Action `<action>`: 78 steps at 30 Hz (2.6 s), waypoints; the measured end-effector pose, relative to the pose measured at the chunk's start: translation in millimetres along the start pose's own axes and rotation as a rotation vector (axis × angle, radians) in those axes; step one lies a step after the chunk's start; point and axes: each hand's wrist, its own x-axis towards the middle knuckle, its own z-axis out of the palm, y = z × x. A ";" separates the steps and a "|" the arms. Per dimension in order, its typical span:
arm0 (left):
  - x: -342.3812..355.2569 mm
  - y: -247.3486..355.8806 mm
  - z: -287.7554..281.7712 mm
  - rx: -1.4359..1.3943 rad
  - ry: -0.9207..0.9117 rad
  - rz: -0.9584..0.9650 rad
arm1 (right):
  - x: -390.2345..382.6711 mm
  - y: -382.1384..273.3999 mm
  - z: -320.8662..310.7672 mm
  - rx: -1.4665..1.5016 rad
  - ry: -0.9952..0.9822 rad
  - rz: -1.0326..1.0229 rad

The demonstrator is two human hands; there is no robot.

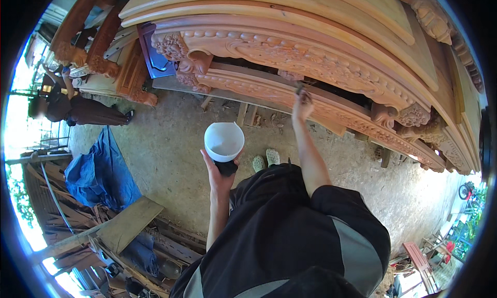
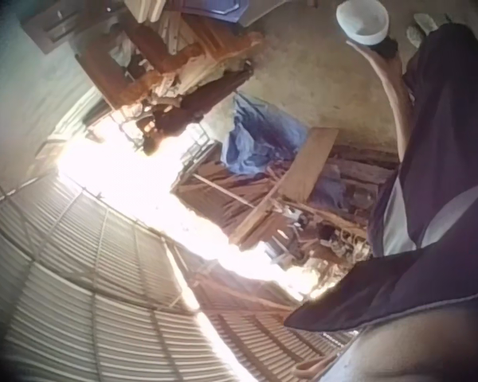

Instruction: The person applies finish to a carved wooden cabinet using a paintbrush while holding a plastic container.

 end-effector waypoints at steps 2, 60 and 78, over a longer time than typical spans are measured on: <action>5.3 3.4 5.5 0.027 -0.029 -0.021 | 24.0 -6.2 -49.7 -0.092 0.136 0.048; 7.6 14.2 12.6 -0.009 0.048 0.110 | 34.9 22.2 -98.4 -0.606 -0.236 -0.331; -57.4 -0.9 -27.2 -0.263 0.235 0.389 | -87.8 -43.3 184.7 0.199 -1.150 -0.218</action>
